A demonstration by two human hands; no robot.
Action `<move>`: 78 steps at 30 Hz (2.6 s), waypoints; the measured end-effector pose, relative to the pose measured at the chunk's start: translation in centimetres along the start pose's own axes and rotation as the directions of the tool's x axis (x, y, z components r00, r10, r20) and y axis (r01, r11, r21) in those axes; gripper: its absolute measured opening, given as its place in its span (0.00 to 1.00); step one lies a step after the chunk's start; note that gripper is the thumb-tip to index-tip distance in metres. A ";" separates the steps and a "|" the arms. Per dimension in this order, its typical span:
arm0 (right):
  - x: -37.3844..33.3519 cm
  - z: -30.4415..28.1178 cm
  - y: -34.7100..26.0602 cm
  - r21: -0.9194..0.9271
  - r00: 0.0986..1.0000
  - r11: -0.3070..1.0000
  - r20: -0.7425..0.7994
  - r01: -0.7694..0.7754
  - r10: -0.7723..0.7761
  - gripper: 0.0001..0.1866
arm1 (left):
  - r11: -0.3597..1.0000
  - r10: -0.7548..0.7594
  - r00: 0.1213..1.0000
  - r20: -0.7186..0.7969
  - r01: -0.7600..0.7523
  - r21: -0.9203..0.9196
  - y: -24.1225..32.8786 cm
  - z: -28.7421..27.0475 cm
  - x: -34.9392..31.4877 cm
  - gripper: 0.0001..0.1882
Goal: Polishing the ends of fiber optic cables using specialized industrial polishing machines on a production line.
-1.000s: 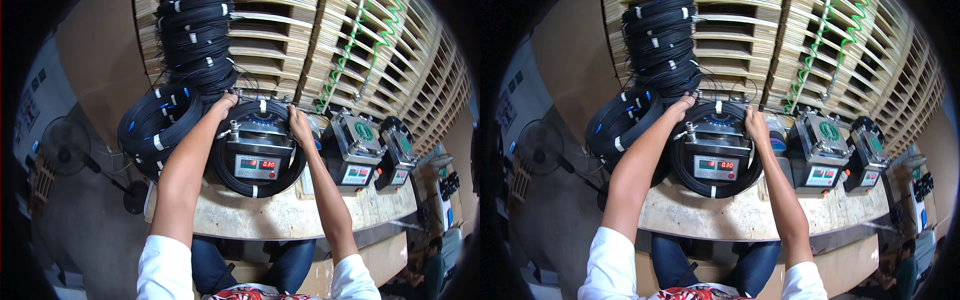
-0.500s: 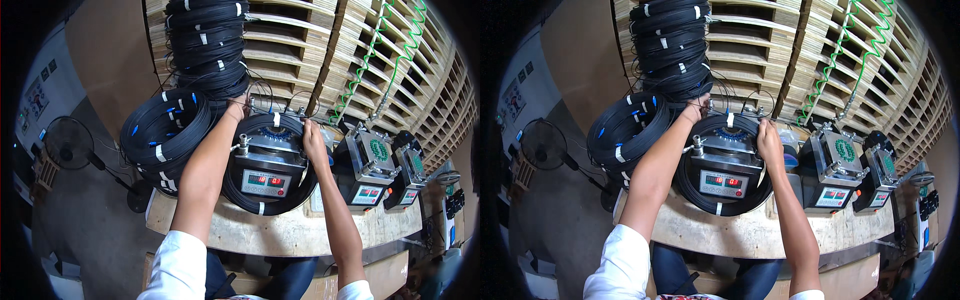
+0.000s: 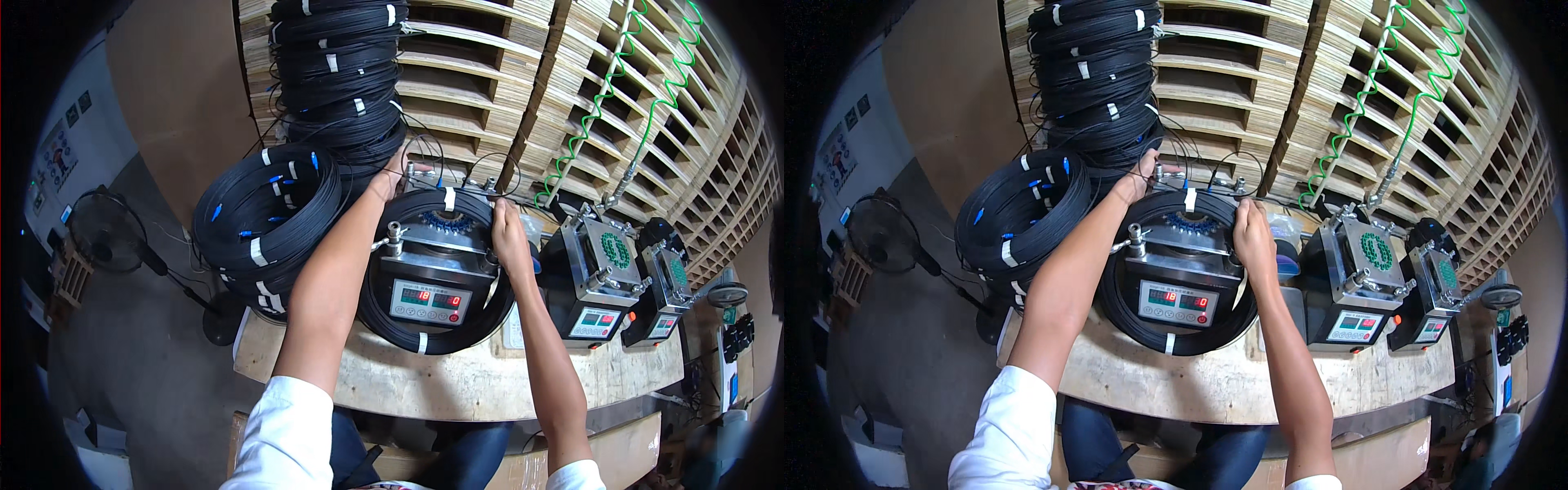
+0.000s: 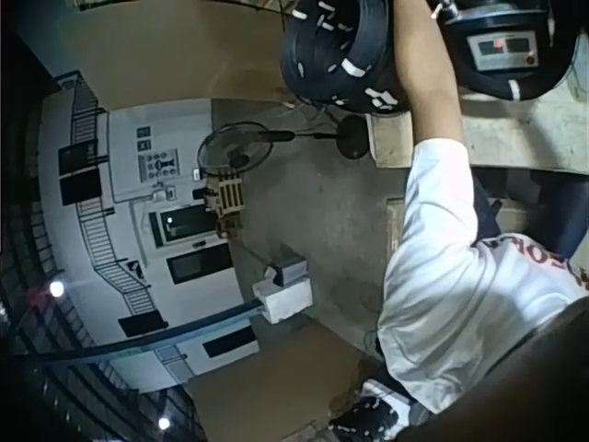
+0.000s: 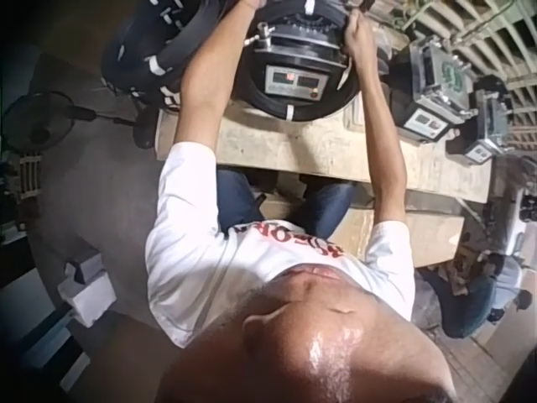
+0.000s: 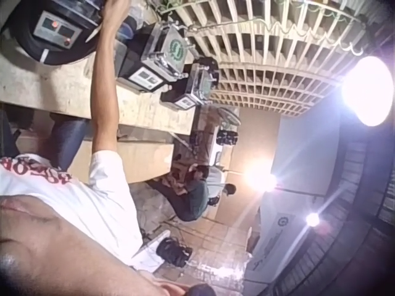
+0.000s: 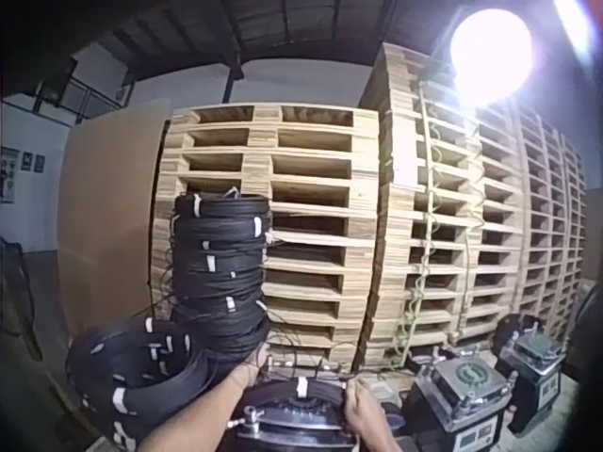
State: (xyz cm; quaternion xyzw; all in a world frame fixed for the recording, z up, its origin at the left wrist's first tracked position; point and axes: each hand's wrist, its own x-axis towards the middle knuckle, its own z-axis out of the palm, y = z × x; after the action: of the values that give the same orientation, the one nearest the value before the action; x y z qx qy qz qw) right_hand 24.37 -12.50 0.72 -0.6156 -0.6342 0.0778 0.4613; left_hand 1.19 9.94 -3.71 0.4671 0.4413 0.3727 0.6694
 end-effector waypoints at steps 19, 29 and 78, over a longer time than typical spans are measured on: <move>0.2 0.4 0.3 0.030 0.970 0.972 -0.080 0.233 -0.230 0.23 | -0.097 0.846 0.492 0.204 -0.234 0.967 -3.8 3.2 -32.5 0.10; -0.2 -0.3 -0.3 0.052 0.981 0.981 -0.063 0.185 -0.182 0.22 | -0.019 0.757 0.603 0.251 -0.363 0.932 -2.6 2.8 -33.2 0.10; -11.3 -4.8 -1.8 0.211 0.979 0.976 -0.205 0.055 -0.010 0.19 | 0.322 0.829 0.558 0.042 -0.537 0.780 -5.1 3.4 -25.9 0.49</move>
State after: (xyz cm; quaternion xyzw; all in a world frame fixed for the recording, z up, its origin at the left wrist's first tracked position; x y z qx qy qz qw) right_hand 24.28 -24.83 -0.86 -0.5561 -0.5817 0.0755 0.5888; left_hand -3.79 -16.16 -1.65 0.7521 0.4185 0.4985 0.1036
